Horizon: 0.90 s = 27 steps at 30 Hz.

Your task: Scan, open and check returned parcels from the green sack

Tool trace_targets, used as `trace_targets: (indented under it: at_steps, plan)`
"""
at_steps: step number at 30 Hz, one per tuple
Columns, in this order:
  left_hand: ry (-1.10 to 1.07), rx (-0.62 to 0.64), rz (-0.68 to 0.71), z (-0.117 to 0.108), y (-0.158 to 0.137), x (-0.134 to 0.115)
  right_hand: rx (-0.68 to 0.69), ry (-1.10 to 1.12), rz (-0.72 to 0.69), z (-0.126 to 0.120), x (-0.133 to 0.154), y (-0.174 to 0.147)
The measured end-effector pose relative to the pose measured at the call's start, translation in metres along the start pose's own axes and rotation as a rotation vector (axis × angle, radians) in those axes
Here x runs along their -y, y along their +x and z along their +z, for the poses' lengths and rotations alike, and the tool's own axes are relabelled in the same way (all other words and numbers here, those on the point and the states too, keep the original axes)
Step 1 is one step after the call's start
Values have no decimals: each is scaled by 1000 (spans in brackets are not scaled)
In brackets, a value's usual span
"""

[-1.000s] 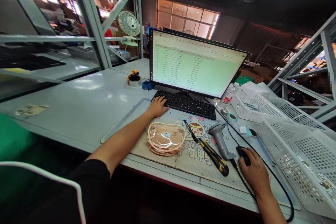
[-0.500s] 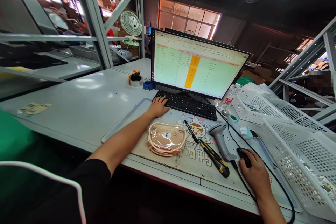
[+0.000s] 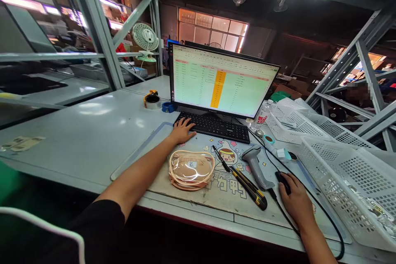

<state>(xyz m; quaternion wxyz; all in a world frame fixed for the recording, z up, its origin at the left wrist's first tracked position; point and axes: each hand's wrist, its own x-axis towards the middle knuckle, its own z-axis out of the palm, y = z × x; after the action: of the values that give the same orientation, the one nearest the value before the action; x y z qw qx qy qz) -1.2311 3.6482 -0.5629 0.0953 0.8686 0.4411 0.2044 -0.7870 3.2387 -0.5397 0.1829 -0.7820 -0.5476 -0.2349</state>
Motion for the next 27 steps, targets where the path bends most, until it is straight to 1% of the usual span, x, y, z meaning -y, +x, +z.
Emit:
trace_targets:
  at_steps: [7,13,21,23,25,27]
  plan:
    - [11,-21,-3,3,-2,-2,-1,14,-19,3,-2,0]
    - [15,-26,1,-1,-4,-3,5,38,-17,7,-3,2]
    - [11,-63,2,5,0,0,16,79,17,3,8,1]
    - [-38,-89,2,0,2,0,10,107,40,2,9,3]
    - [-156,-127,-18,-11,3,0,-34,162,72,-6,12,11]
    - [-288,-137,-37,-30,2,-1,-133,217,107,-27,25,24]
